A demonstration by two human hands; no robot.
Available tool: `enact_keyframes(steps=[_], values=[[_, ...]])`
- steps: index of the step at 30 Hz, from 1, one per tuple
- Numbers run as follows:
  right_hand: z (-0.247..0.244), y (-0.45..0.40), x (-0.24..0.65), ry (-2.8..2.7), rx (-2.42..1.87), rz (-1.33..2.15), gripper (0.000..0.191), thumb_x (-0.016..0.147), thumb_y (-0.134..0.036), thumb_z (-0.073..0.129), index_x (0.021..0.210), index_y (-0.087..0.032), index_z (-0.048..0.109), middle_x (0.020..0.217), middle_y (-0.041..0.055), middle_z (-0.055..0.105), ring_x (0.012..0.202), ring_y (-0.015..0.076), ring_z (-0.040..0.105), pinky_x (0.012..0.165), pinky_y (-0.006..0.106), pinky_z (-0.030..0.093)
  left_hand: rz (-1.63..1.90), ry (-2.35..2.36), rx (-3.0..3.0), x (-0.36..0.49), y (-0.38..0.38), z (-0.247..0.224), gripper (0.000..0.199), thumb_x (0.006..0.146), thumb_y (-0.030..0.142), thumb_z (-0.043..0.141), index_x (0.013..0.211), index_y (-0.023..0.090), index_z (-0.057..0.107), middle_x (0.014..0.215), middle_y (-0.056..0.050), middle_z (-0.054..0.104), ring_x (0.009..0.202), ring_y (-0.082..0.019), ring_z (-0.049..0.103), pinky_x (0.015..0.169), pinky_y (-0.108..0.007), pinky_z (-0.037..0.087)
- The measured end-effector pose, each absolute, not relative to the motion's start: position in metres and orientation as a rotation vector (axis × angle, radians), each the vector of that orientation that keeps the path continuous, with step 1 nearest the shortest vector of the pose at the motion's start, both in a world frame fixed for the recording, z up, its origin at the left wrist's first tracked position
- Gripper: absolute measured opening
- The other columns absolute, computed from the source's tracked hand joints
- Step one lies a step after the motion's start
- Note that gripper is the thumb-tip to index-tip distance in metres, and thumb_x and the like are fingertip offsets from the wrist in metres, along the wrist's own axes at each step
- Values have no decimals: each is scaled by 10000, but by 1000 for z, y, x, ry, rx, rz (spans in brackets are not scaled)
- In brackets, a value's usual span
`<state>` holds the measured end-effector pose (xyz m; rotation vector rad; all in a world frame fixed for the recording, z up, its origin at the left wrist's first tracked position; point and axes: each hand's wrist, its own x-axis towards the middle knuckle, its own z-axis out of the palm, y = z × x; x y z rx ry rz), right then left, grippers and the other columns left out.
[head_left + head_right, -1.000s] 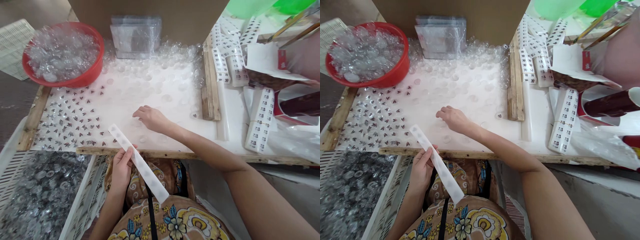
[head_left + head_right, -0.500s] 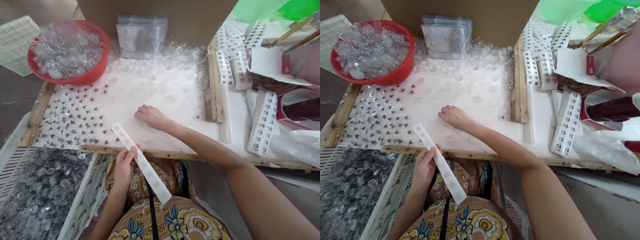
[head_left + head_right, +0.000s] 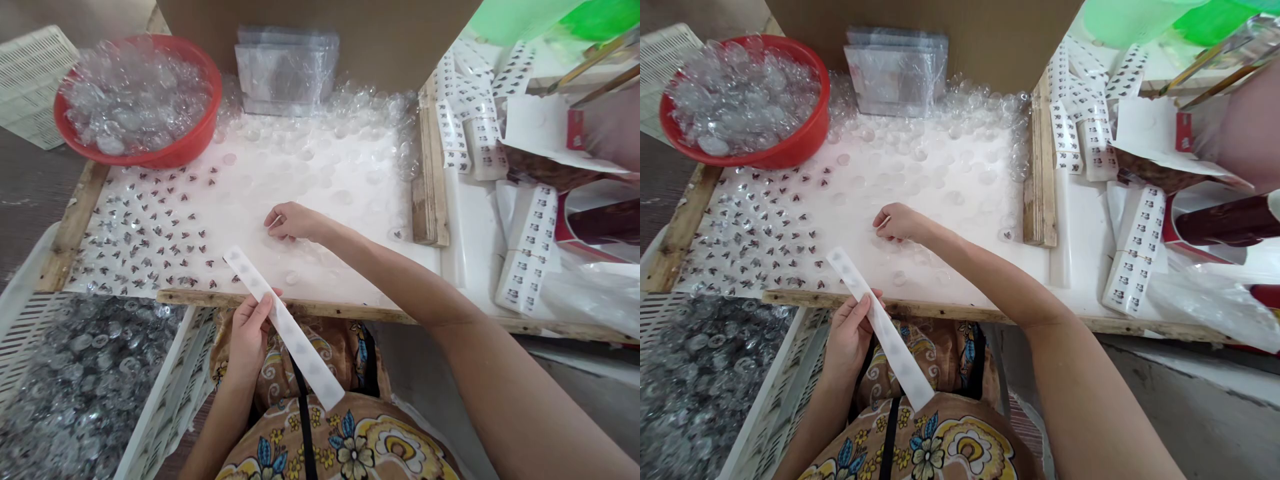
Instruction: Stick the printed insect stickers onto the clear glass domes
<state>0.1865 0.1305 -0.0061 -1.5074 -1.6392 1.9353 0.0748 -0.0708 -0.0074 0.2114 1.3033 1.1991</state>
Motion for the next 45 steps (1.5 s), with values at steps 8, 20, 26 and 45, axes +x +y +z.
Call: enact_keyframes(steps=[8, 20, 26, 45], values=[[-5, 135, 211, -1855, -1558, 1554, 140, 792, -76, 654, 850, -196, 607, 836, 32, 675, 607, 119, 597, 538, 254, 455, 1196, 1289, 233, 74, -72, -9, 377, 621, 463, 874, 812, 150, 785, 650, -26, 690, 554, -123, 595, 528, -239, 466], [-39, 145, 301, -2176, -1766, 421, 260, 860, -159, 558, 1084, -180, 687, 1123, 160, 628, 1018, 314, 558, 866, 465, 470, 1203, 1292, 261, 75, -71, -11, 356, 646, 453, 867, 820, 152, 792, 686, -33, 704, 588, -118, 596, 552, -227, 469], [-41, 146, 289, -2198, -1678, 469, 320, 867, -236, 618, 1183, -186, 645, 1142, 154, 638, 1041, 312, 552, 864, 443, 463, 1218, 1290, 263, 75, -74, -11, 332, 660, 440, 859, 824, 160, 790, 682, -30, 706, 592, -117, 606, 558, -220, 474], [-34, 142, 294, -2382, -1639, 430, 409, 885, -82, 466, 1256, -175, 611, 1133, 147, 691, 1055, 330, 497, 818, 441, 451, 1214, 1284, 267, 75, -74, -14, 346, 666, 452, 867, 838, 159, 800, 689, -28, 713, 601, -107, 606, 563, -203, 480]])
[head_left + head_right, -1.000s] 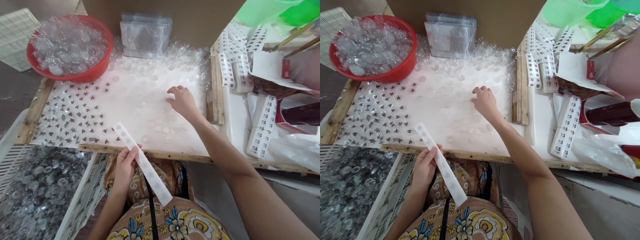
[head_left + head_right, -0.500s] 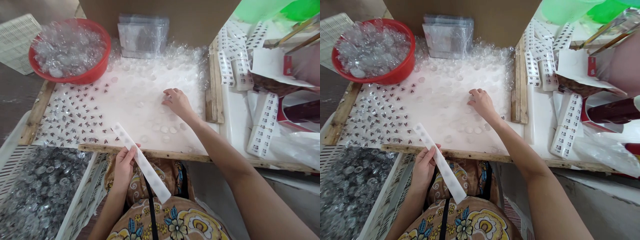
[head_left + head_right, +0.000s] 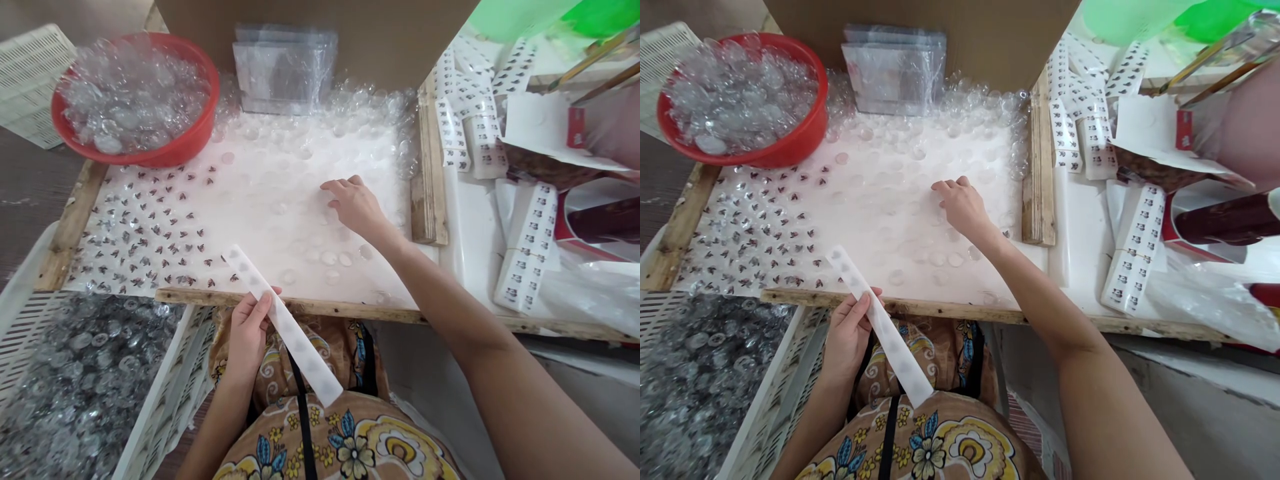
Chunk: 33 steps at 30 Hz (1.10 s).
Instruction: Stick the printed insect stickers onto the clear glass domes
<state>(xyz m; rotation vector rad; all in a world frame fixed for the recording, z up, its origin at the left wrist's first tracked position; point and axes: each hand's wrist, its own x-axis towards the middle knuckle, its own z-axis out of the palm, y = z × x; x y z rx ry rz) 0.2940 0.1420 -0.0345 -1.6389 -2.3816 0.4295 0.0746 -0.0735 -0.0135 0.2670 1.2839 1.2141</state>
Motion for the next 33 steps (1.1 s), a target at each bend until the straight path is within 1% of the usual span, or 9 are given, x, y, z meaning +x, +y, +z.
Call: enact_keyframes(steps=[5, 9, 13, 16, 21, 26, 29, 31, 33], values=[[-40, 141, 297, -2361, -1661, 378, 395, 897, -116, 503, 1279, -145, 597, 1185, 178, 643, 1068, 327, 508, 842, 460, 469, 1213, 1271, 258, 74, -73, -12, 344, 664, 447, 870, 842, 160, 801, 683, -28, 714, 592, -108, 613, 557, -203, 489], [-43, 138, 302, -2303, -1632, 389, 392, 898, -218, 567, 1286, -162, 581, 1218, 187, 600, 1090, 342, 528, 885, 516, 476, 1248, 1262, 230, 75, -73, -12, 341, 652, 437, 879, 836, 161, 800, 679, -27, 712, 585, -112, 621, 552, -208, 500], [-33, 127, 299, -2211, -1544, 407, 389, 887, -245, 604, 1270, -182, 576, 1276, 181, 571, 1147, 349, 526, 936, 533, 457, 1348, 1279, 176, 74, -73, -10, 347, 617, 433, 897, 826, 176, 796, 679, -23, 716, 582, -124, 642, 557, -218, 512], [-17, 112, 289, -2146, -1447, 511, 328, 912, -275, 593, 1232, -206, 592, 1237, 149, 609, 1141, 323, 557, 938, 503, 465, 1403, 1295, 165, 72, -71, -10, 343, 618, 433, 895, 830, 184, 791, 695, -18, 717, 586, -125, 647, 570, -225, 518], [12, 84, 264, -2137, -1188, 791, 257, 927, -297, 608, 1169, -212, 620, 1160, 109, 674, 1061, 256, 627, 879, 407, 504, 1362, 1332, 284, 73, -73, -14, 321, 686, 451, 850, 862, 190, 788, 716, -7, 704, 605, -117, 615, 579, -222, 486], [27, 54, 237, -2101, -1007, 1172, 254, 910, -264, 640, 1152, -190, 617, 1152, 84, 687, 974, 180, 651, 825, 317, 508, 1243, 1439, 608, 79, -78, -14, 287, 818, 456, 750, 922, 190, 784, 832, -26, 740, 764, -153, 625, 718, -245, 473], [27, 36, 222, -2065, -950, 1376, 207, 901, -210, 621, 1107, -184, 627, 1037, 50, 710, 914, 147, 647, 813, 292, 494, 1129, 1477, 801, 81, -80, -8, 293, 885, 446, 680, 971, 181, 772, 863, -31, 745, 803, -174, 623, 767, -265, 467], [26, 27, 216, -2024, -973, 1447, 175, 903, -191, 589, 1071, -176, 633, 888, 19, 699, 815, 128, 633, 756, 273, 482, 1108, 1472, 850, 82, -80, -4, 295, 893, 443, 669, 982, 177, 764, 859, -27, 738, 800, -177, 614, 773, -269, 466], [25, 21, 214, -1982, -1016, 1483, 161, 898, -191, 571, 1045, -174, 633, 791, -6, 666, 732, 115, 606, 698, 260, 462, 1105, 1440, 858, 83, -79, -3, 301, 894, 445, 666, 988, 174, 754, 866, -27, 733, 812, -183, 611, 784, -274, 466]])
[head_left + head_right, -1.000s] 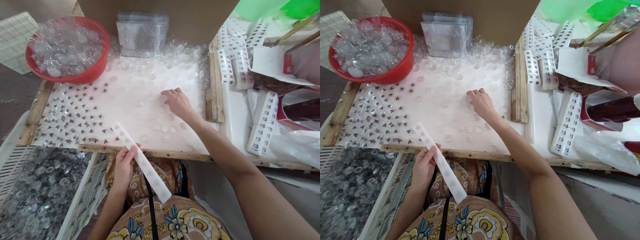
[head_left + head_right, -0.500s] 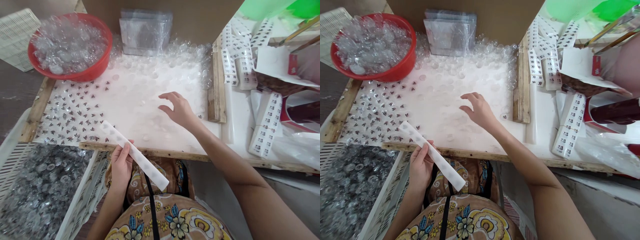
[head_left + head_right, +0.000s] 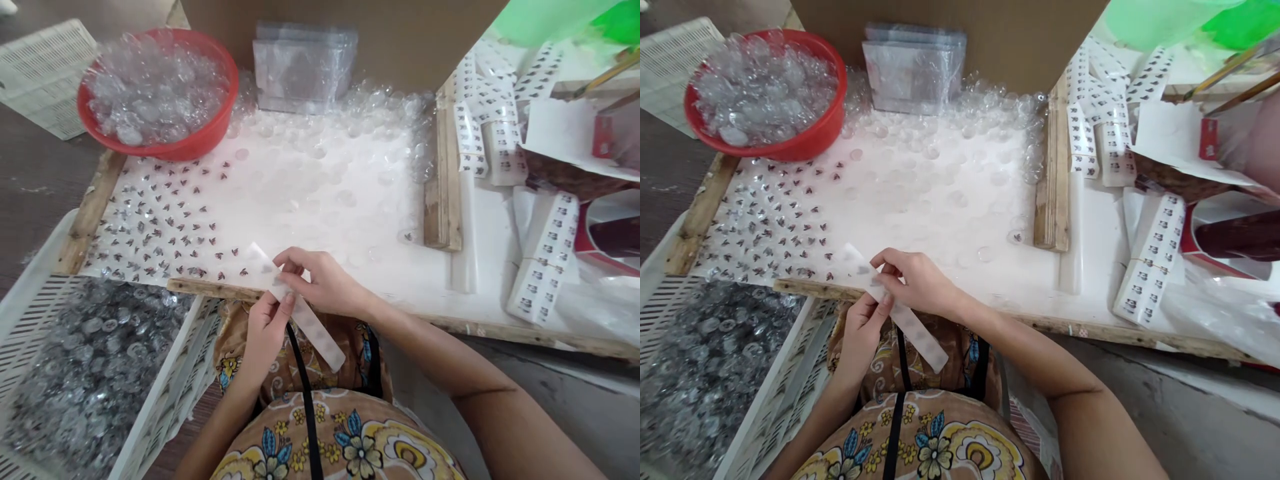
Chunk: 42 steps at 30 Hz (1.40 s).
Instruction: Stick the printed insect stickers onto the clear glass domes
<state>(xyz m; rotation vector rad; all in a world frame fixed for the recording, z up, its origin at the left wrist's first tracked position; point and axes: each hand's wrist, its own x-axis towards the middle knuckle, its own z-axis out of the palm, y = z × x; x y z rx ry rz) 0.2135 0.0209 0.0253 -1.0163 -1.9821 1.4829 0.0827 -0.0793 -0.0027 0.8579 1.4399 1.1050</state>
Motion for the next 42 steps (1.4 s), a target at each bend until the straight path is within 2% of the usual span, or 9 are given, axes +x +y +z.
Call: enact_keyframes(steps=[8, 11, 15, 20, 26, 29, 34, 39, 42], values=[[24, 17, 215, -1895, -1047, 1518, 151, 866, -183, 561, 1009, -194, 610, 773, -19, 645, 708, 106, 584, 661, 251, 453, 1103, 1411, 853, 80, -79, -3, 300, 874, 452, 681, 858, 158, 736, 746, -8, 679, 703, -157, 559, 683, -256, 441], [20, 13, 217, -1851, -1012, 1560, 223, 879, -236, 587, 1097, -191, 594, 863, 10, 681, 747, 114, 614, 701, 266, 487, 1183, 1440, 803, 76, -81, -4, 274, 880, 430, 684, 829, 166, 738, 724, 4, 659, 679, -138, 538, 669, -245, 433], [13, 3, 224, -1872, -1020, 1713, 360, 871, -294, 635, 1207, -191, 556, 971, 50, 706, 784, 136, 651, 720, 294, 518, 1399, 1384, 548, 73, -81, -10, 250, 848, 442, 722, 914, 205, 764, 778, -1, 691, 701, -139, 574, 693, -249, 465], [16, -6, 232, -2058, -1041, 1762, 199, 904, -234, 567, 1090, -211, 632, 809, -1, 678, 727, 131, 607, 647, 271, 463, 1536, 1387, 394, 73, -79, -10, 271, 749, 455, 800, 828, 198, 770, 751, -7, 686, 649, -121, 565, 616, -222, 450], [19, -11, 237, -2084, -942, 1758, 144, 893, -207, 591, 1036, -206, 604, 741, -33, 627, 652, 107, 558, 599, 252, 429, 1467, 1481, 579, 77, -86, -8, 259, 799, 438, 761, 840, 182, 763, 746, -16, 695, 671, -143, 579, 647, -251, 450], [19, -10, 242, -1991, -920, 1816, 177, 886, -243, 634, 1055, -206, 598, 792, -13, 666, 710, 123, 612, 649, 268, 477, 1379, 1522, 681, 77, -89, -3, 248, 820, 418, 743, 790, 172, 746, 713, -6, 685, 655, -142, 569, 649, -255, 442], [26, -5, 246, -1831, -914, 1757, 392, 800, -345, 768, 1116, -206, 582, 877, 13, 692, 759, 143, 650, 712, 300, 524, 1257, 1593, 800, 81, -87, 4, 259, 815, 422, 742, 782, 165, 748, 702, -2, 691, 657, -149, 576, 662, -259, 450], [21, -9, 241, -1730, -965, 1726, 182, 822, -268, 716, 955, -204, 609, 736, -29, 624, 677, 117, 589, 641, 269, 477, 1295, 1549, 788, 87, -86, 0, 246, 799, 417, 760, 821, 171, 767, 747, -4, 705, 731, -168, 604, 731, -277, 476], [10, -10, 241, -1490, -887, 1895, 217, 809, -314, 726, 952, -202, 608, 778, -20, 619, 691, 108, 572, 640, 263, 463, 1323, 1488, 691, 89, -86, -6, 296, 776, 461, 772, 750, 167, 746, 673, 7, 657, 643, -149, 561, 663, -272, 470]])
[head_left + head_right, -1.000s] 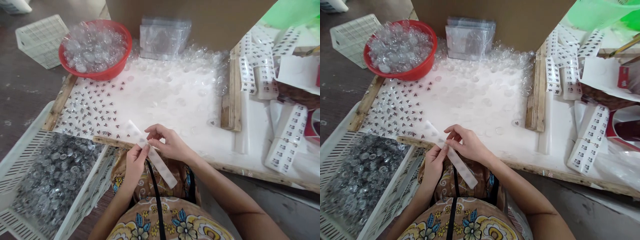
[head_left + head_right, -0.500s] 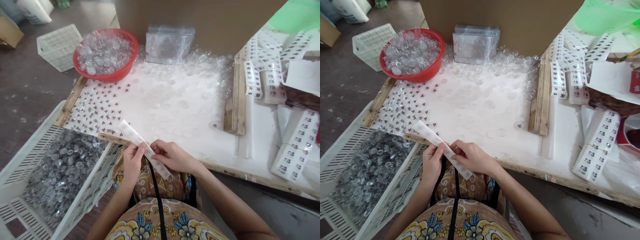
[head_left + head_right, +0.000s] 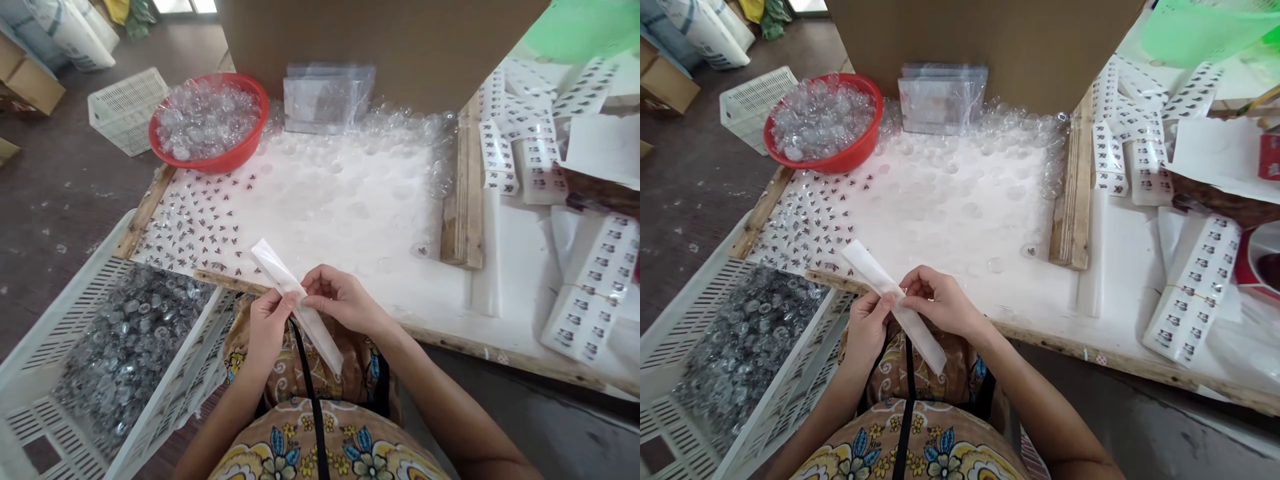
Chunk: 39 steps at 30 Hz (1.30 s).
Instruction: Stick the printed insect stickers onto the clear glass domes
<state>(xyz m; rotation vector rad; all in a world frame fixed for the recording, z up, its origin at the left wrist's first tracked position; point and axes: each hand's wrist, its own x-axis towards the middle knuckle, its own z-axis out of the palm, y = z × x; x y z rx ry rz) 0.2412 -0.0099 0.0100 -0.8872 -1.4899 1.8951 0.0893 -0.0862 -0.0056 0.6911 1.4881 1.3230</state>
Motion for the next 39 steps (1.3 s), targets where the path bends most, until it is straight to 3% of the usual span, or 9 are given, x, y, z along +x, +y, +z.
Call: enact_keyframes(steps=[4, 11, 15, 18, 22, 25, 31, 39], values=[[0, -7, 245, -1134, -838, 2083, 311, 728, -380, 798, 889, -210, 594, 763, -34, 587, 660, 96, 541, 615, 248, 441, 1301, 1451, 608, 92, -84, -10, 392, 747, 543, 771, 674, 162, 712, 613, 1, 629, 555, -142, 539, 566, -275, 472], [3, -12, 240, -954, -941, 1863, 337, 682, -395, 801, 790, -223, 532, 694, -52, 538, 603, 99, 487, 586, 243, 417, 1335, 1471, 512, 100, -72, -10, 367, 639, 496, 863, 609, 165, 706, 579, 8, 675, 477, -122, 584, 489, -240, 518], [1, 4, 257, -1131, -1053, 1435, 146, 818, -338, 639, 833, -229, 543, 782, -14, 579, 703, 128, 546, 673, 272, 467, 1365, 1430, 415, 107, -56, -9, 344, 582, 449, 902, 698, 165, 747, 711, -12, 750, 565, -142, 651, 495, -238, 556], [7, 20, 309, -1183, -1270, 985, 108, 869, -336, 563, 908, -237, 546, 861, 19, 615, 773, 154, 580, 703, 292, 490, 1333, 1423, 366, 108, -49, -6, 347, 589, 432, 902, 727, 152, 750, 837, -55, 786, 611, -152, 671, 486, -233, 559], [17, 30, 410, -1087, -1662, 251, 112, 901, -327, 525, 959, -236, 555, 880, 36, 624, 795, 176, 589, 745, 326, 488, 1378, 1392, 356, 107, -41, -7, 275, 613, 360, 884, 684, 163, 706, 775, -24, 773, 497, -108, 603, 421, -205, 507], [14, 24, 465, -1043, -1884, -20, 106, 895, -298, 496, 948, -224, 550, 848, 42, 625, 751, 187, 592, 743, 349, 490, 1370, 1324, 311, 111, -31, -6, 237, 626, 325, 858, 729, 173, 709, 704, 7, 736, 518, -105, 610, 451, -192, 510], [-16, 19, 471, -1170, -2032, -41, 114, 877, -248, 477, 905, -203, 577, 883, 84, 651, 732, 202, 581, 762, 375, 476, 1330, 1211, 154, 127, -15, 7, 295, 557, 315, 900, 724, 161, 712, 673, 19, 693, 614, -106, 641, 583, -184, 551], [-35, 41, 463, -1289, -2067, 191, 162, 875, -237, 513, 965, -177, 633, 930, 104, 679, 709, 202, 587, 776, 382, 465, 1276, 1216, 161, 134, -10, 12, 362, 530, 370, 919, 773, 155, 758, 709, -4, 722, 616, -106, 650, 556, -173, 535]])
